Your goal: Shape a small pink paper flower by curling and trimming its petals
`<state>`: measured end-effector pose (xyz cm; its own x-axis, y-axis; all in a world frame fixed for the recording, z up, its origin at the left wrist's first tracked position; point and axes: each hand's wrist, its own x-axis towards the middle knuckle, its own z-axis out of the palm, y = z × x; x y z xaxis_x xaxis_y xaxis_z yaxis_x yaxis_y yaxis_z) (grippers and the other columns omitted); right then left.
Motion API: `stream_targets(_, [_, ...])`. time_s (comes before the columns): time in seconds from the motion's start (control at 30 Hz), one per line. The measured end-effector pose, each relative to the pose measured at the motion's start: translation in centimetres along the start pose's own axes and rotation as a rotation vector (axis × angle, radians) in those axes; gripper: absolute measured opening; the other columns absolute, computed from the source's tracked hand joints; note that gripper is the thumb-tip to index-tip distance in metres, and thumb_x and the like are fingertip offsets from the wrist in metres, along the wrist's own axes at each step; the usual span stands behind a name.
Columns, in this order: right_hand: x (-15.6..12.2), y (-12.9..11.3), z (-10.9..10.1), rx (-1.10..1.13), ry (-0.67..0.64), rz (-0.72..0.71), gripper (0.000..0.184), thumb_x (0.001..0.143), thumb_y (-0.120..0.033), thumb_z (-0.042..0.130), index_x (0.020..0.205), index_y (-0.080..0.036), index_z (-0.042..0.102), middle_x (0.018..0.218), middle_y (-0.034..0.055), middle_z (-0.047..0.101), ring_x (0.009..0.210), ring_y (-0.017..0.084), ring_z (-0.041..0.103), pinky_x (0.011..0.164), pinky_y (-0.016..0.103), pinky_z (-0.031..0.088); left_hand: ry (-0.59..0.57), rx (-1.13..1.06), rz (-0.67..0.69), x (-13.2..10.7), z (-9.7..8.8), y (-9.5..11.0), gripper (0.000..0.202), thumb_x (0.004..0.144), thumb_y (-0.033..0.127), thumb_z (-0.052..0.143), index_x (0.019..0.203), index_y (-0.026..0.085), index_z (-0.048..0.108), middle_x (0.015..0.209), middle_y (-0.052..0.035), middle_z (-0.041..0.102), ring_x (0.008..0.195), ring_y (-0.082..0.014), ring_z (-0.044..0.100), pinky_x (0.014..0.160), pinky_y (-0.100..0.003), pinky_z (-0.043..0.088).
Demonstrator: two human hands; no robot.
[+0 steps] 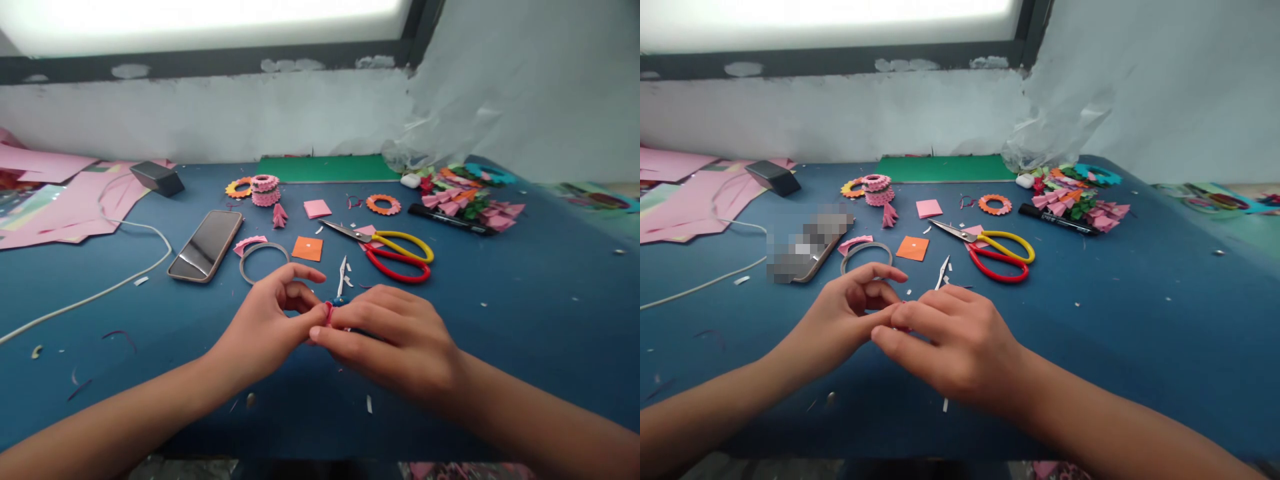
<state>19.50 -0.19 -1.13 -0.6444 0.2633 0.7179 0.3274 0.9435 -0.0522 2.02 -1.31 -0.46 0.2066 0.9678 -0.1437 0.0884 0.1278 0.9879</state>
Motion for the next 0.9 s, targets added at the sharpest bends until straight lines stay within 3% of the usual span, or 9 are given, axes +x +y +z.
stream_targets(0.13, [-0.1,-0.1,-0.1,-0.014,-0.042,-0.041,0.010,0.085,-0.011,0.056,0.086,-0.016,0.065,0.075,0.0024,0.067,0.065,0.013,0.057,0.060,0.028,0.045,0.006,0.020,0.015,0.0,0.1,0.0,0.024,0.077,0.019,0.065,0.097,0.018,0.054,0.065,0.0052,0.062,0.060,-0.0079,0.058,0.055,-0.016,0.047])
stream_targets(0.27, [-0.2,-0.3,-0.1,0.124,-0.108,-0.099,0.008,0.084,-0.013,0.056,0.087,-0.013,0.063,0.074,0.0027,0.065,0.066,0.013,0.057,0.063,0.028,0.048,0.053,0.044,0.036,0.0,0.1,0.2,0.023,0.077,0.020,0.065,0.097,0.018,0.054,0.066,0.0045,0.063,0.060,-0.0085,0.059,0.053,-0.016,0.048])
stream_targets(0.33, [-0.1,-0.3,-0.3,0.203,-0.024,-0.005,0.008,0.083,-0.012,0.058,0.088,-0.015,0.063,0.077,0.0028,0.065,0.069,0.013,0.059,0.067,0.026,0.050,0.050,0.039,0.036,0.0,0.1,0.2,0.023,0.077,0.021,0.065,0.097,0.019,0.053,0.068,0.0038,0.063,0.061,-0.0091,0.060,0.052,-0.016,0.049])
stream_targets(0.47, [0.3,0.2,-0.3,0.267,0.165,0.361,0.013,0.079,-0.010,0.062,0.087,-0.019,0.062,0.082,0.0014,0.066,0.074,0.012,0.062,0.068,0.022,0.052,0.015,0.033,0.010,-0.1,-0.1,0.2,0.028,0.075,0.025,0.068,0.100,0.021,0.053,0.077,0.0020,0.064,0.064,-0.0115,0.061,0.050,-0.019,0.051])
stream_targets(0.63, [0.4,0.9,0.3,0.482,0.112,0.701,0.016,0.077,-0.017,0.067,0.092,-0.021,0.061,0.081,-0.0018,0.067,0.070,0.010,0.064,0.064,0.021,0.055,0.007,0.019,-0.018,-0.4,-0.1,0.3,0.026,0.076,0.027,0.068,0.099,0.023,0.054,0.079,0.0022,0.063,0.069,-0.0127,0.063,0.052,-0.020,0.055])
stream_targets(0.9, [0.3,0.9,0.3,0.652,0.100,0.788,0.019,0.077,-0.017,0.068,0.095,-0.022,0.061,0.075,-0.0042,0.066,0.067,0.008,0.065,0.062,0.016,0.055,-0.015,-0.046,-0.020,-0.5,-0.3,0.3,0.025,0.075,0.021,0.069,0.097,0.023,0.057,0.083,0.0025,0.061,0.072,-0.0120,0.062,0.051,-0.019,0.056])
